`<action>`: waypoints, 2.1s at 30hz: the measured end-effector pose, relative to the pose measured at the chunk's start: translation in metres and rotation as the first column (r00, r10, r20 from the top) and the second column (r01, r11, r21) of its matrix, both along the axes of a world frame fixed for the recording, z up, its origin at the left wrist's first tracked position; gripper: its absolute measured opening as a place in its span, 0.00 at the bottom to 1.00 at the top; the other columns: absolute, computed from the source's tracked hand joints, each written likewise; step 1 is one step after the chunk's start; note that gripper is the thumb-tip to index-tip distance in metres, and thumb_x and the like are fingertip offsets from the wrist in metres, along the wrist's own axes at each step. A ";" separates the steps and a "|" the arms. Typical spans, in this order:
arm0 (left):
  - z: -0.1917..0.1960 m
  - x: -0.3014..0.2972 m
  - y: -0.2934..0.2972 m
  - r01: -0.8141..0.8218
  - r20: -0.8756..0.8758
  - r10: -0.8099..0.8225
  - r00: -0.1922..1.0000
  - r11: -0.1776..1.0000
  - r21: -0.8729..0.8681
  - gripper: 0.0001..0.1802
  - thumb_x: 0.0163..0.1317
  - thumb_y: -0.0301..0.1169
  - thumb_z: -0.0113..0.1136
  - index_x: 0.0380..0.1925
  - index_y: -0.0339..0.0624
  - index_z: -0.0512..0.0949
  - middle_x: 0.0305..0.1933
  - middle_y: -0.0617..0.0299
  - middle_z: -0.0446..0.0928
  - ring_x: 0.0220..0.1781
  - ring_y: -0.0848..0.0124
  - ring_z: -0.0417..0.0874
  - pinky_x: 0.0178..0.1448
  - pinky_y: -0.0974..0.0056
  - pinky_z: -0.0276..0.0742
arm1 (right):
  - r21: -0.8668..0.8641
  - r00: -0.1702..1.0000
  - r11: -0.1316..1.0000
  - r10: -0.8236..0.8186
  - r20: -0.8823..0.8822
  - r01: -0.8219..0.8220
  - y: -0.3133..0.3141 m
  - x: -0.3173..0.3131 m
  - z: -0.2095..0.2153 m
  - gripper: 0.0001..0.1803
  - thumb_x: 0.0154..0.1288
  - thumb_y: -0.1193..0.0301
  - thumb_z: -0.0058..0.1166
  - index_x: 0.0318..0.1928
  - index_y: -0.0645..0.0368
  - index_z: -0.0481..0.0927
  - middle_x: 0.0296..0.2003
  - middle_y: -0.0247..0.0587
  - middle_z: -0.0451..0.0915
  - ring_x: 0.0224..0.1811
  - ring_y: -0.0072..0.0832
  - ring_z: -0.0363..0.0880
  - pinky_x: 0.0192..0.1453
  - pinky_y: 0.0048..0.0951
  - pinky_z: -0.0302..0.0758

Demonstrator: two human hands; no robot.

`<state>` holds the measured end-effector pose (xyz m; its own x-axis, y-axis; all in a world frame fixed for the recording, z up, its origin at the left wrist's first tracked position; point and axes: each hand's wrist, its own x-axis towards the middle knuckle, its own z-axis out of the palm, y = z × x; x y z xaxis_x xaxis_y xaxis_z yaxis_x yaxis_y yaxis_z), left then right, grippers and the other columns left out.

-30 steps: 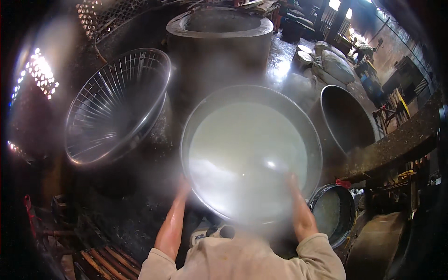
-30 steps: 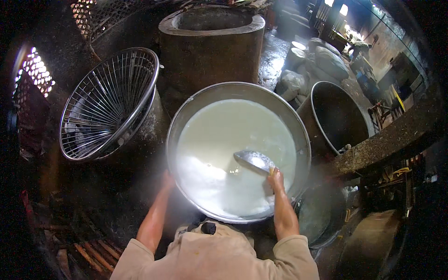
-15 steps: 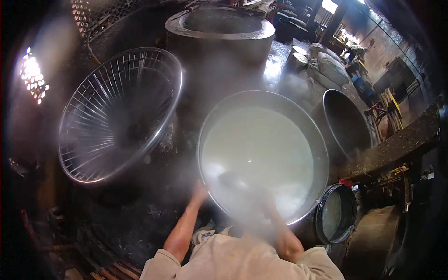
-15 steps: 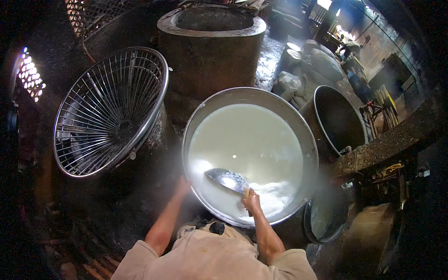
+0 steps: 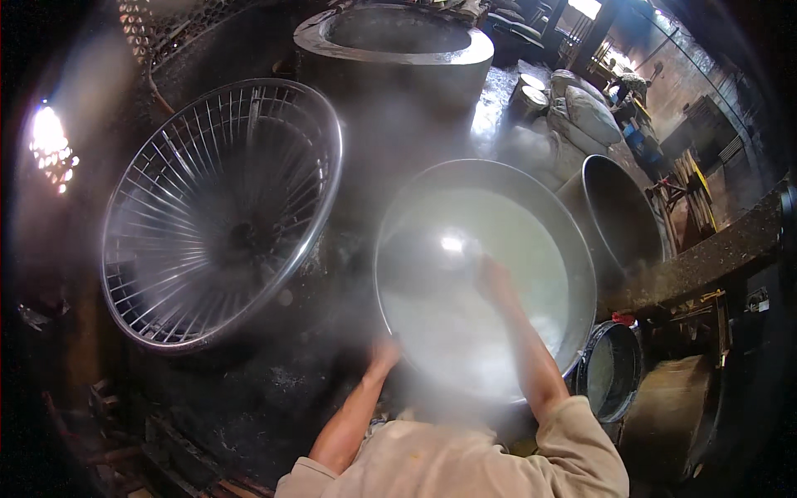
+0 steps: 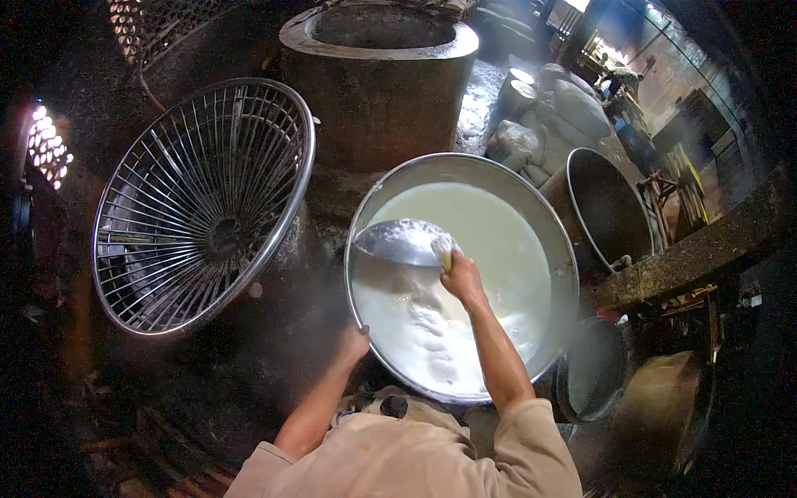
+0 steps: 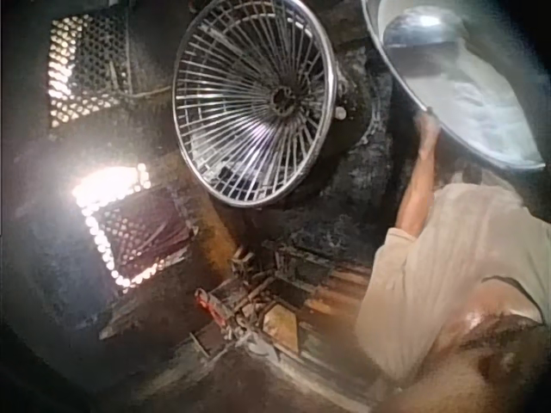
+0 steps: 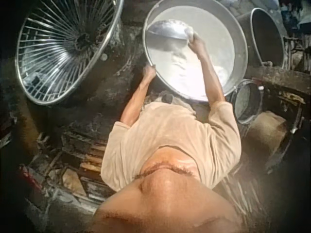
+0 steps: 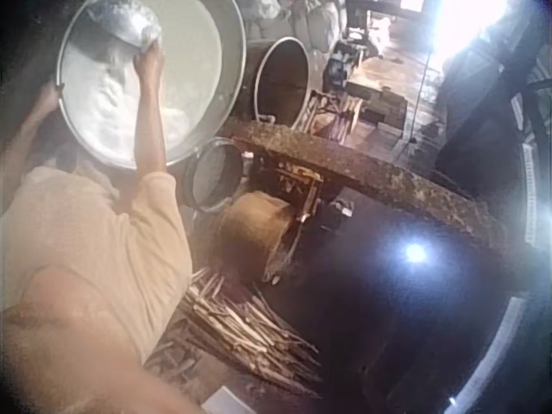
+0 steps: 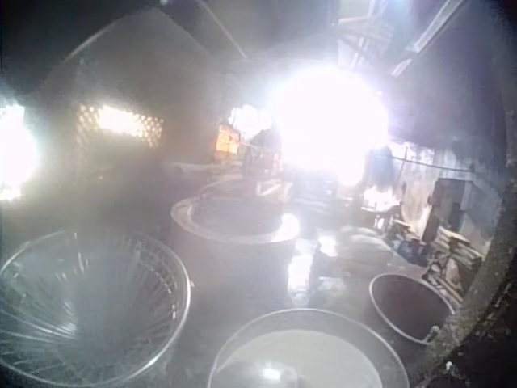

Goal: The person stirs a large pot of white liquid with a large metal scoop and uses a bucket to transfer the liquid into a smaller container.

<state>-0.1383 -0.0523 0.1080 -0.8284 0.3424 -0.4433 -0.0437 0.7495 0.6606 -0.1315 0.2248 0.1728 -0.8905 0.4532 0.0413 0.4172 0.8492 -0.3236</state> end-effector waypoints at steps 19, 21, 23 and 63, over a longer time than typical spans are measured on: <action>-0.056 0.005 0.008 -0.166 -0.038 0.168 0.985 0.984 0.064 0.20 0.51 0.37 0.50 0.37 0.29 0.68 0.38 0.38 0.70 0.40 0.49 0.73 0.46 0.53 0.67 | -0.079 0.954 0.994 -0.052 0.294 0.079 0.068 0.128 -0.157 0.19 0.53 0.59 0.48 0.35 0.63 0.74 0.34 0.52 0.76 0.38 0.47 0.73 0.43 0.41 0.70; -0.073 0.007 0.013 -0.147 -0.090 0.146 0.985 0.989 0.000 0.20 0.51 0.37 0.50 0.38 0.31 0.68 0.41 0.38 0.68 0.42 0.49 0.72 0.46 0.52 0.67 | -0.102 0.924 0.978 -0.135 0.358 0.183 0.074 0.152 -0.160 0.17 0.52 0.61 0.49 0.33 0.64 0.74 0.32 0.55 0.75 0.37 0.48 0.74 0.41 0.41 0.72; -0.104 -0.002 0.003 0.266 -0.315 -0.371 0.874 0.906 -0.328 0.19 0.51 0.35 0.49 0.41 0.34 0.69 0.46 0.39 0.64 0.46 0.49 0.69 0.49 0.53 0.66 | -0.095 0.942 0.989 -0.080 0.327 0.117 0.092 0.184 -0.170 0.17 0.53 0.61 0.48 0.32 0.64 0.74 0.32 0.55 0.75 0.37 0.48 0.74 0.41 0.41 0.71; -0.003 0.009 0.020 -0.258 0.185 0.265 0.946 0.964 -0.061 0.33 0.57 0.40 0.44 0.57 0.31 0.49 0.59 0.38 0.52 0.62 0.52 0.54 0.64 0.57 0.49 | -0.362 0.953 0.897 -0.295 -0.062 0.254 0.101 0.220 -0.158 0.15 0.39 0.75 0.46 0.33 0.66 0.71 0.22 0.55 0.75 0.21 0.40 0.77 0.21 0.36 0.74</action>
